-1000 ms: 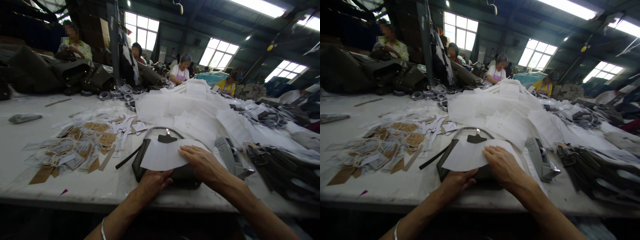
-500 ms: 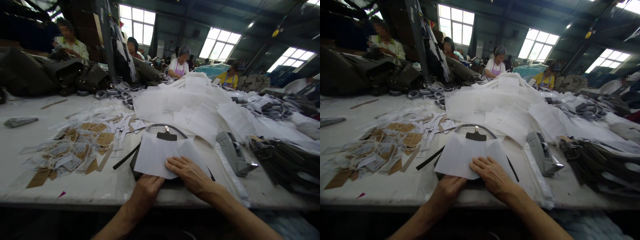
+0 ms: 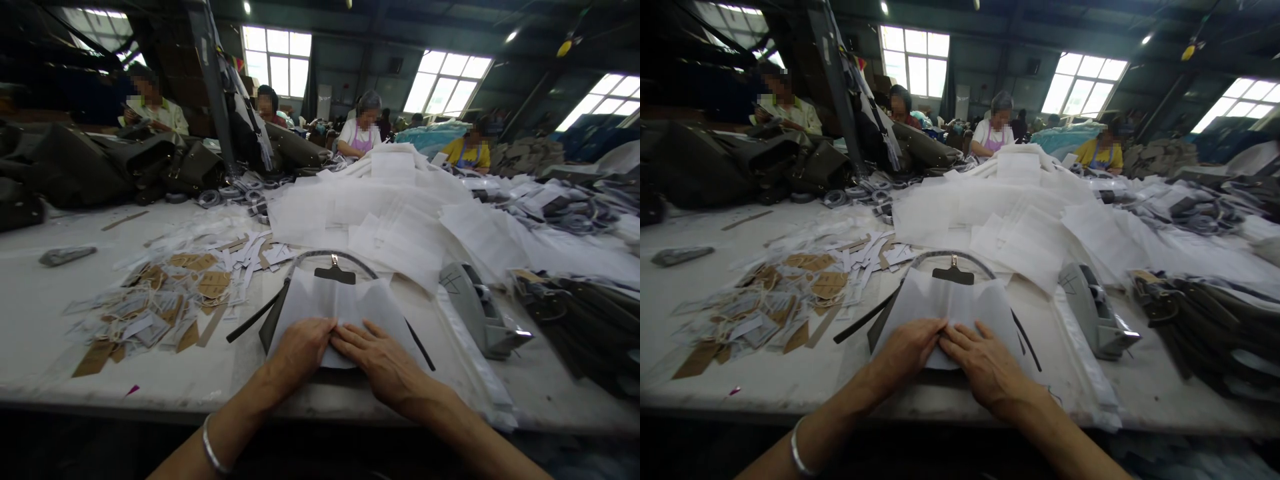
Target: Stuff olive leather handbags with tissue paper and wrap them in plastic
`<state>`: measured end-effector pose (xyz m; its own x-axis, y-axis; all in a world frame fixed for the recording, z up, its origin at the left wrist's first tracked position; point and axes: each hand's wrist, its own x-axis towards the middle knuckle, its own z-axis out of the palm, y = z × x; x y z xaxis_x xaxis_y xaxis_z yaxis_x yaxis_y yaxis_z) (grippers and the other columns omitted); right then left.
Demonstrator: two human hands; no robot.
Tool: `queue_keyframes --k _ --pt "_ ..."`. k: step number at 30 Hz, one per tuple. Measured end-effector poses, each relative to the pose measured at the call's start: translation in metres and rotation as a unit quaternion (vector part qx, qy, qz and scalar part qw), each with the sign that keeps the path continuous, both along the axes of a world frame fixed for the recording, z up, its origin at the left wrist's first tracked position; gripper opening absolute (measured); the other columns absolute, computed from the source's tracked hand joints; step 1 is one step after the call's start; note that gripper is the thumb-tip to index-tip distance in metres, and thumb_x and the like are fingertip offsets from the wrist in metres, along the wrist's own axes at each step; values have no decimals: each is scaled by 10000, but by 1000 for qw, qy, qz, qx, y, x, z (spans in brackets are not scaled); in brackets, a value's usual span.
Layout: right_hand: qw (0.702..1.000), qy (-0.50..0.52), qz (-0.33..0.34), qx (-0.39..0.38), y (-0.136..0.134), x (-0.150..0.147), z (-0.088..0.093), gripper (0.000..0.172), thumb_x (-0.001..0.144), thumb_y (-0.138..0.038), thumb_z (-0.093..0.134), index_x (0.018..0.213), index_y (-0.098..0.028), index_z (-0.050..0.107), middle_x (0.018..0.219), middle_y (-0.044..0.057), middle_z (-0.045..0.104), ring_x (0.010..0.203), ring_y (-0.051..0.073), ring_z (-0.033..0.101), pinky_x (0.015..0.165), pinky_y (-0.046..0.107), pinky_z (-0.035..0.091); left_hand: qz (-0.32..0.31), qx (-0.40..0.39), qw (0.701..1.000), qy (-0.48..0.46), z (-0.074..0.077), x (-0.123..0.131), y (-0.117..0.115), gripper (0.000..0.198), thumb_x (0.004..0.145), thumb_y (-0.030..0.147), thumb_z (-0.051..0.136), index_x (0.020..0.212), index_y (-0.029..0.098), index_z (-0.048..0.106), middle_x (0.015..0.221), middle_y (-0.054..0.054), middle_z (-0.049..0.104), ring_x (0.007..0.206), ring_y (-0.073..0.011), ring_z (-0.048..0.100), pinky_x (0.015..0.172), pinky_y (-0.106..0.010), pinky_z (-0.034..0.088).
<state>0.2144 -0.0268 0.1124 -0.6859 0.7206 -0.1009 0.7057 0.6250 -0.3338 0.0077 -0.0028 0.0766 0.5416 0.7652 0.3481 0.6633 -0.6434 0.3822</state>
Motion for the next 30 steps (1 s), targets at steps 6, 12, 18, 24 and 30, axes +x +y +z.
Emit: queue_keyframes --k 6,12,18,24,30 --pt "986 94 -82 -111 3 2 8 535 941 -343 501 1447 -175 457 1483 96 470 1391 247 408 1210 513 182 26 -17 998 -48 -15 -5 -4 206 931 130 533 1095 194 639 1024 -34 730 946 -182 694 898 -316 552" --pt "986 111 -124 3 4 -10 -11 373 1007 -361 405 1255 -231 651 1292 68 653 1234 262 568 1146 487 314 36 12 998 -42 -17 -1 -6 128 947 162 535 994 183 652 964 -37 717 919 -174 683 894 -309 548" --pt "989 57 -117 -73 22 -22 21 340 972 -255 427 934 -216 763 933 64 760 887 224 696 832 314 501 43 23 999 -11 -21 0 -6 137 957 166 514 958 182 650 918 -39 694 896 -176 666 858 -298 542" --pt "983 12 -185 0 36 -43 24 195 880 -236 579 880 -226 774 881 67 751 884 246 684 774 313 480 60 17 997 48 -10 -1 -6 112 937 149 537 925 175 644 878 -39 677 828 -195 651 776 -315 537" --pt "961 209 -176 -47 34 -23 -8 182 869 -241 623 981 -216 765 971 43 748 923 197 667 893 307 482 44 -9 992 122 14 -11 11 70 860 195 676 801 162 658 835 -44 673 813 -224 662 757 -331 527"
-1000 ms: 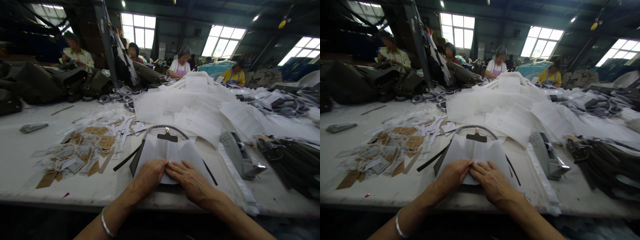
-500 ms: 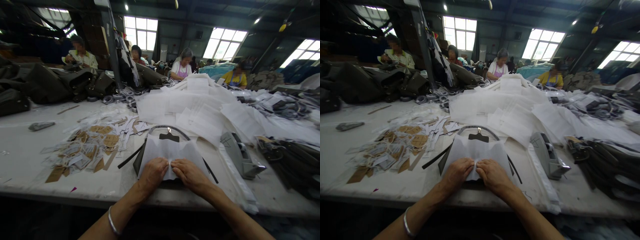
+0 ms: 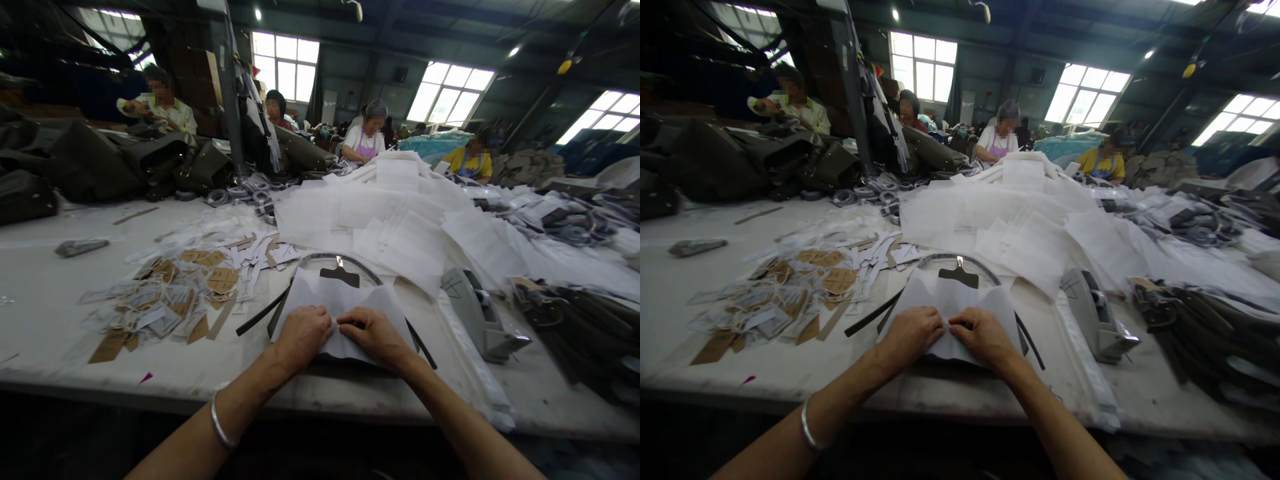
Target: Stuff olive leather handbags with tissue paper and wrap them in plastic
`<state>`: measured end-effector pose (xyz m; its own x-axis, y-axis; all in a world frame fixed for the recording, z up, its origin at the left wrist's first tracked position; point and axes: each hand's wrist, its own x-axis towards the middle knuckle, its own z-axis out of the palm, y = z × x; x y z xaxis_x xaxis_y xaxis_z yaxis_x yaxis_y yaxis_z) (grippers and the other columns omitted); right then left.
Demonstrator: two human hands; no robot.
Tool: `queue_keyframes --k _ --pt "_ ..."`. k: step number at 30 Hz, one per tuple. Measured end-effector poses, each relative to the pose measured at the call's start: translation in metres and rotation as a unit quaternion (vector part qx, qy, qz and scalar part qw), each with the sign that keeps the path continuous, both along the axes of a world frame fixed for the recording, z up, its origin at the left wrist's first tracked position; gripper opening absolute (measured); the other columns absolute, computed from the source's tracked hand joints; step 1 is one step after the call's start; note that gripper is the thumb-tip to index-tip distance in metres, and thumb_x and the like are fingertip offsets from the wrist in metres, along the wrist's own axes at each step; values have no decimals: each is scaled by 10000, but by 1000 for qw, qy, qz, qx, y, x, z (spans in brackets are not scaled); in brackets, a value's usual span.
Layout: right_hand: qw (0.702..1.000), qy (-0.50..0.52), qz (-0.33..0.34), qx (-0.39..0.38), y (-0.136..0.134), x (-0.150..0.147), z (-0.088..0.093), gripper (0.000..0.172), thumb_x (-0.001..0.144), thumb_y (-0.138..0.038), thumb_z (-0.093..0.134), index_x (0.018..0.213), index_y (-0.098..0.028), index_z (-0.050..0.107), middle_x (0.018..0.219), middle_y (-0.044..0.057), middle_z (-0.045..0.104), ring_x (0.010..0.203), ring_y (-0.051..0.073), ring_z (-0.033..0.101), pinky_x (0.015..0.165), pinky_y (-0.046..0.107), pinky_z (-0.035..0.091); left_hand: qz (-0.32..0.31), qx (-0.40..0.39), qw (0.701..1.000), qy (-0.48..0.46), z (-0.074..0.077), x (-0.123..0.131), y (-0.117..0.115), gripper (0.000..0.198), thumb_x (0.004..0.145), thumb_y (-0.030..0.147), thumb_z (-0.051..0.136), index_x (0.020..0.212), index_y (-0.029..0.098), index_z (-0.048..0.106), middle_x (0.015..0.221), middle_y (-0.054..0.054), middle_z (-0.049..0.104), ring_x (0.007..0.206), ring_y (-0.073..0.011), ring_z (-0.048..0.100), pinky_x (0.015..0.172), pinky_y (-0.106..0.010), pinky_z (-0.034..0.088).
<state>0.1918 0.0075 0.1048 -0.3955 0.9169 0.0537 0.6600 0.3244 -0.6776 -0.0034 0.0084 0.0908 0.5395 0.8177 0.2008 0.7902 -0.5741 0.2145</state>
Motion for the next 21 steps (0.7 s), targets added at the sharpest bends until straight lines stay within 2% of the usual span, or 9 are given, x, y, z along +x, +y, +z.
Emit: queue_keyframes --k 3,6,11,15,18,21 --pt "1000 -10 9 17 0 2 -2 187 854 -231 634 987 -215 764 971 46 743 947 208 650 909 321 470 -3 -13 1000 26 9 -2 5 54 836 178 696 801 152 665 845 -62 677 802 -250 668 732 -352 530" --pt "999 -48 -9 13 1 -4 -2 189 825 -199 634 955 -218 769 956 46 734 943 212 631 893 313 455 -7 -20 999 30 11 -2 3 23 858 157 657 836 156 664 877 -66 680 860 -257 668 777 -362 524" --pt "993 -92 -74 -10 6 -21 -4 134 775 -181 603 768 -206 735 866 47 702 891 211 602 797 292 419 -25 -42 999 0 6 -5 -3 66 908 199 605 955 216 648 946 4 679 893 -172 660 781 -253 501" --pt "990 -92 -101 -29 11 -31 -6 170 757 -162 539 643 -182 663 775 57 679 778 200 581 707 293 392 -22 -46 999 -2 0 -5 -4 99 915 192 581 838 199 644 858 -4 664 810 -174 653 701 -253 488" --pt "992 -66 -95 -54 14 -27 -7 204 760 -151 496 664 -179 674 765 47 694 744 180 595 697 272 410 -28 -36 999 -10 -4 -5 -6 156 940 192 539 823 192 642 854 -19 658 831 -191 641 729 -280 487" --pt "995 -27 -63 -69 15 -18 -9 233 783 -155 485 780 -181 716 866 40 728 836 175 631 778 251 449 -41 -25 999 -26 -7 -7 -7 119 947 181 529 972 194 645 919 -30 667 890 -203 630 806 -315 489"
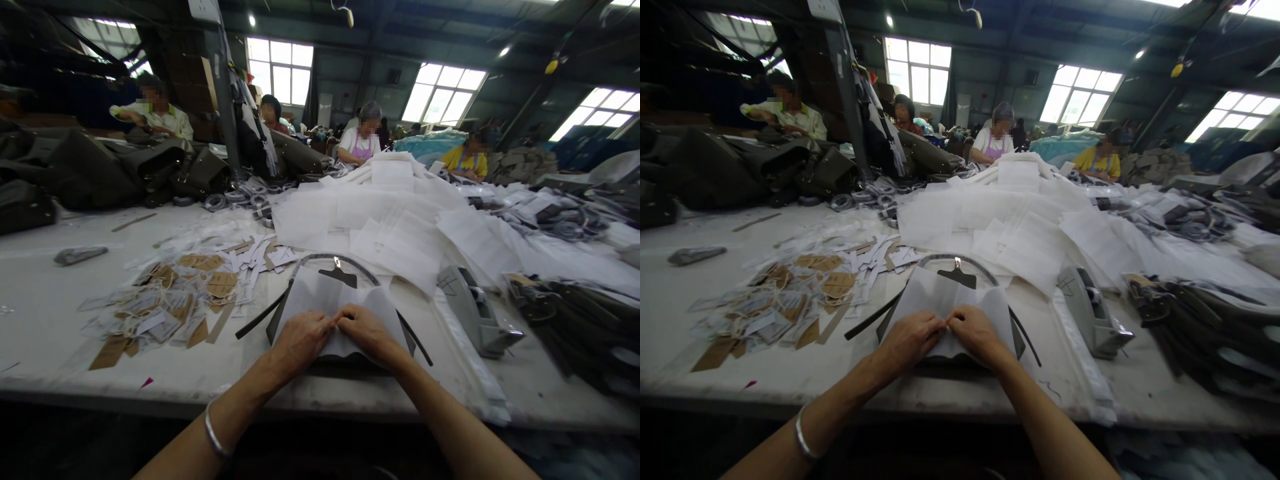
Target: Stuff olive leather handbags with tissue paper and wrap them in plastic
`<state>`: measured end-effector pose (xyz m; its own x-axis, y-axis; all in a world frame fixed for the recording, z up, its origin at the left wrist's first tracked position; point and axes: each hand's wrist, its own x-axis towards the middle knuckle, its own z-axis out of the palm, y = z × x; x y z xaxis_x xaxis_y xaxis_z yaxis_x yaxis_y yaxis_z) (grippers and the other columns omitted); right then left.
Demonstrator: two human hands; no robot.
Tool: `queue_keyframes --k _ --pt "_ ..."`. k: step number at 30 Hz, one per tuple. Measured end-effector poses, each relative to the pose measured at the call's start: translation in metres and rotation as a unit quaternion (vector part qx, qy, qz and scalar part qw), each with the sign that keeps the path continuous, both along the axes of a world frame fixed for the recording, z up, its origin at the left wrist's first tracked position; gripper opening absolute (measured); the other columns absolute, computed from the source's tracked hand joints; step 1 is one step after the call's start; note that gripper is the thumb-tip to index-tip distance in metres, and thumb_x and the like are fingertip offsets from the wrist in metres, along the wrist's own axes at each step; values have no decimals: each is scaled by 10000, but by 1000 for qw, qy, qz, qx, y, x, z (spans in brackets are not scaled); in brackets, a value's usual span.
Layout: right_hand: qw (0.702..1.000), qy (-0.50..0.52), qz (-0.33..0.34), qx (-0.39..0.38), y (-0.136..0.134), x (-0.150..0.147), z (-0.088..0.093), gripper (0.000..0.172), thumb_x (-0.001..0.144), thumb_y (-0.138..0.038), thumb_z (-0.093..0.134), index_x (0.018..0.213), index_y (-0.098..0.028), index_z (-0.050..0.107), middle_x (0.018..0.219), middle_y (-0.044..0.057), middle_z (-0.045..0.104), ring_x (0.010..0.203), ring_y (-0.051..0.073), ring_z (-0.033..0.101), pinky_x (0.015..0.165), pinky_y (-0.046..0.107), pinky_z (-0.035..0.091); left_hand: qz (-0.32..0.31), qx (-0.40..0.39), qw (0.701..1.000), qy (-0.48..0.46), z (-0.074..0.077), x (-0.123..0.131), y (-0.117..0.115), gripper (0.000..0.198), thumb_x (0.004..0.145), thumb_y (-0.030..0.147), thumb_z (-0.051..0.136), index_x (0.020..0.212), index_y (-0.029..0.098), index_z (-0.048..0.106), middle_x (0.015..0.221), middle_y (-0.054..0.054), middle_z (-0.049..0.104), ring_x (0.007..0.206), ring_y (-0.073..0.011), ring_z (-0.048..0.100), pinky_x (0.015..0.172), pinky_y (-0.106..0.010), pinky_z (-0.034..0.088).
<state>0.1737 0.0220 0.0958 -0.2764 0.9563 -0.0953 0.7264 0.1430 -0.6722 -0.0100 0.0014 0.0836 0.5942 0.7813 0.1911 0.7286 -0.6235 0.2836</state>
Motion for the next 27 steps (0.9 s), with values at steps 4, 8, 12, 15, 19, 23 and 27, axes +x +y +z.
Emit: queue_keyframes --k 4,8,12,15,19,23,27 --pt "999 26 25 -3 0 7 1 222 782 -161 509 866 -182 713 926 33 727 876 169 639 825 249 463 -21 8 999 -25 -7 -2 0 185 951 173 536 1108 215 625 1081 -36 673 994 -199 622 888 -331 476" --pt "999 14 39 -8 2 10 9 176 728 -133 548 823 -175 690 810 15 704 765 162 616 718 240 455 -57 12 998 -34 -16 -3 2 186 960 173 536 1101 230 644 1092 -27 690 1025 -195 628 911 -338 462" --pt "997 -4 80 -19 4 14 18 176 716 -124 565 774 -185 719 777 7 703 729 156 611 691 235 447 -91 13 996 -2 -16 -3 4 207 963 148 523 1135 215 618 1148 -38 674 1121 -201 588 951 -340 431" --pt "992 -10 127 -9 5 16 22 206 739 -139 588 824 -209 762 852 14 713 786 161 627 758 239 454 -91 -4 995 47 -8 0 3 168 948 148 535 1072 204 634 1054 -38 686 1045 -204 610 918 -336 447" --pt "977 -62 199 47 3 20 22 227 793 -162 609 914 -243 784 900 26 700 832 166 624 813 248 446 -72 -23 993 87 9 8 -3 116 907 134 554 917 184 658 916 -52 688 917 -225 630 824 -335 480" --pt "961 -123 232 92 1 25 16 201 862 -215 616 976 -279 769 916 32 680 891 188 604 844 278 425 -46 -43 991 114 24 17 -4 163 873 106 521 884 170 671 878 -79 690 873 -247 643 761 -336 493" --pt "961 -124 218 113 -1 29 9 172 887 -255 624 1018 -267 735 929 36 660 911 201 586 865 302 412 -33 -61 992 104 34 24 13 148 881 226 539 906 196 681 809 -60 692 750 -240 657 661 -317 491"
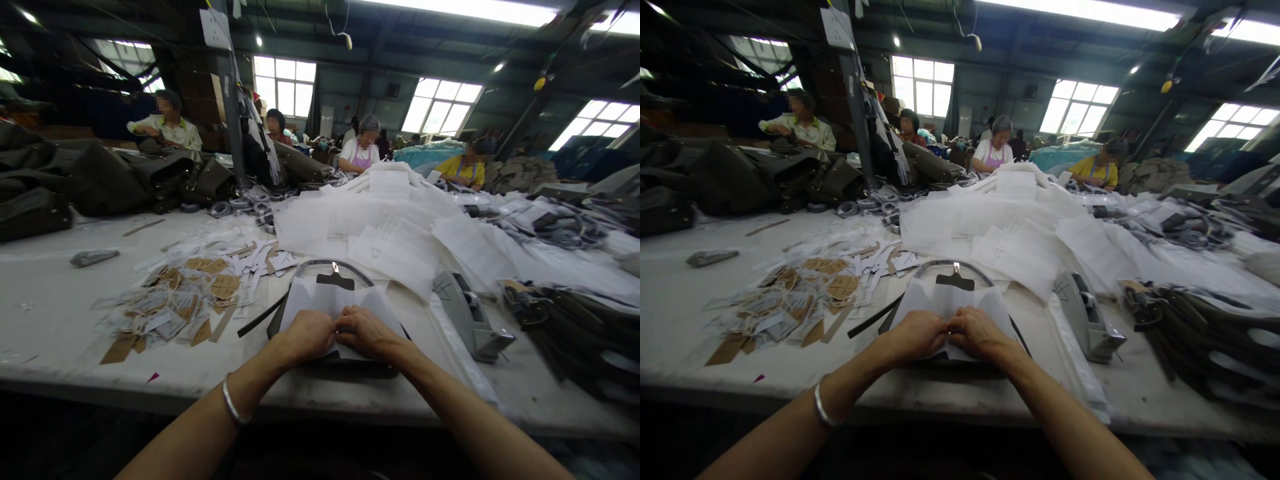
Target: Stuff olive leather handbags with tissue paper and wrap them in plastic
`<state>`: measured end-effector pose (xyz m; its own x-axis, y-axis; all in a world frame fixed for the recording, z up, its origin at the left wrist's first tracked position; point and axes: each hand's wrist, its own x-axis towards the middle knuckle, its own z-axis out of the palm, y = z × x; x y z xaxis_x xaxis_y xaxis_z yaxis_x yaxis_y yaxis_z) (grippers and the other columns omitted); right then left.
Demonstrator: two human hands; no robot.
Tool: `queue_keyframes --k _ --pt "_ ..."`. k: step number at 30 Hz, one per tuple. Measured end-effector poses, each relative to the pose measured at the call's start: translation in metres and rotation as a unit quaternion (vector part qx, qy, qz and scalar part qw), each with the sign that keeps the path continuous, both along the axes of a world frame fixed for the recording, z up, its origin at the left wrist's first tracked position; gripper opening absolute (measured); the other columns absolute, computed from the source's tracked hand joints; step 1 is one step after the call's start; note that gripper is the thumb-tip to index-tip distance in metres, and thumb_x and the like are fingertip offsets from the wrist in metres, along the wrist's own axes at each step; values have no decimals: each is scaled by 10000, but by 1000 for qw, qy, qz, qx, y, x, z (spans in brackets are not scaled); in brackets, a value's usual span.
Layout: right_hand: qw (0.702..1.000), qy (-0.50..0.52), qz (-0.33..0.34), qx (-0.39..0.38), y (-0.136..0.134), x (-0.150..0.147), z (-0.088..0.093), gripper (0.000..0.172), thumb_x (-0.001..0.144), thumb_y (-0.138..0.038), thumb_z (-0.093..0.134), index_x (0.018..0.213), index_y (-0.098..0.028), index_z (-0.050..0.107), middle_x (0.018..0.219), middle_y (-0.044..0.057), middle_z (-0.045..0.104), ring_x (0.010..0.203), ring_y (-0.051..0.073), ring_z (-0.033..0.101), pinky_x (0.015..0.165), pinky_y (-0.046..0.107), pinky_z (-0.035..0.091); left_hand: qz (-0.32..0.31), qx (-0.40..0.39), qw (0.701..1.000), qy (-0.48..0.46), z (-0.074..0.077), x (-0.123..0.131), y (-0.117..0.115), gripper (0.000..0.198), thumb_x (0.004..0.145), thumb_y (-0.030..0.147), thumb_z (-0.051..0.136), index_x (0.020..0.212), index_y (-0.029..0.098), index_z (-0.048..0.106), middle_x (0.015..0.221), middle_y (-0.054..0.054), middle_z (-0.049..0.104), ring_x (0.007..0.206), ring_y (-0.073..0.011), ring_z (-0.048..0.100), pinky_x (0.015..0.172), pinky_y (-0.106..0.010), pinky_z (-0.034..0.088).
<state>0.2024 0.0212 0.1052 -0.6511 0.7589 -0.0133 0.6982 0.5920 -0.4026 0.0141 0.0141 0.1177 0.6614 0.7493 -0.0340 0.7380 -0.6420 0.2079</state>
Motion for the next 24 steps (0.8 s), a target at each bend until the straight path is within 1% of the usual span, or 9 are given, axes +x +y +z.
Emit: queue_keyframes --k 2,5,7,10,13,17,20,22,24 --pt "999 28 -27 -8 -1 1 -1 179 881 -302 642 1028 -226 710 937 46 658 906 207 586 851 302 422 -1 0 1000 -22 0 4 9 137 876 270 570 952 208 665 855 -47 693 769 -228 656 667 -304 490" --pt "994 70 -69 -45 -3 2 -1 154 873 -326 640 928 -200 709 944 48 659 912 201 595 836 282 436 -12 11 998 -64 -8 6 13 136 879 305 611 966 201 625 993 -42 672 902 -205 634 789 -291 486" --pt "992 78 -83 -62 -4 0 -1 106 846 -243 631 783 -200 706 902 30 661 903 183 603 830 256 437 -16 19 996 -87 -18 4 9 144 898 320 612 973 197 607 1030 -40 655 983 -199 606 905 -303 455" --pt "990 61 -115 -62 -5 -4 -2 147 773 -141 606 653 -189 674 799 21 656 818 170 608 776 246 440 -5 30 993 -113 -32 1 2 157 912 320 610 1013 200 603 1052 -42 645 1061 -207 576 1058 -378 363" --pt "987 36 -149 -51 -4 -6 1 141 747 -130 581 673 -180 690 811 39 680 797 180 609 735 257 436 8 37 991 -127 -41 1 1 185 901 323 632 1046 211 609 1099 -44 640 1108 -222 564 1131 -447 282" --pt "988 -4 -145 -50 5 -7 20 174 738 -127 577 766 -195 734 801 29 723 758 176 635 690 249 432 21 43 989 -138 -47 3 4 239 880 316 664 1076 204 588 1126 -49 636 1122 -234 567 1129 -461 295" --pt "987 -29 -159 -13 19 -15 32 250 782 -123 537 901 -190 746 917 74 737 875 214 650 748 282 429 30 47 988 -145 -50 4 4 235 873 309 672 1054 191 579 1124 -61 634 1120 -246 569 1121 -474 306" --pt "984 -43 -174 17 28 -22 32 268 838 -131 500 968 -171 730 998 110 722 946 234 641 787 305 424 34 45 987 -151 -51 5 3 222 867 301 678 1030 184 584 1112 -67 636 1111 -250 573 1123 -478 305" --pt "982 -57 -179 34 32 -25 23 237 880 -154 498 959 -162 722 988 118 711 945 236 638 798 312 425 40 40 985 -162 -50 4 2 223 861 297 685 1027 184 588 1107 -65 638 1112 -249 573 1129 -476 299"
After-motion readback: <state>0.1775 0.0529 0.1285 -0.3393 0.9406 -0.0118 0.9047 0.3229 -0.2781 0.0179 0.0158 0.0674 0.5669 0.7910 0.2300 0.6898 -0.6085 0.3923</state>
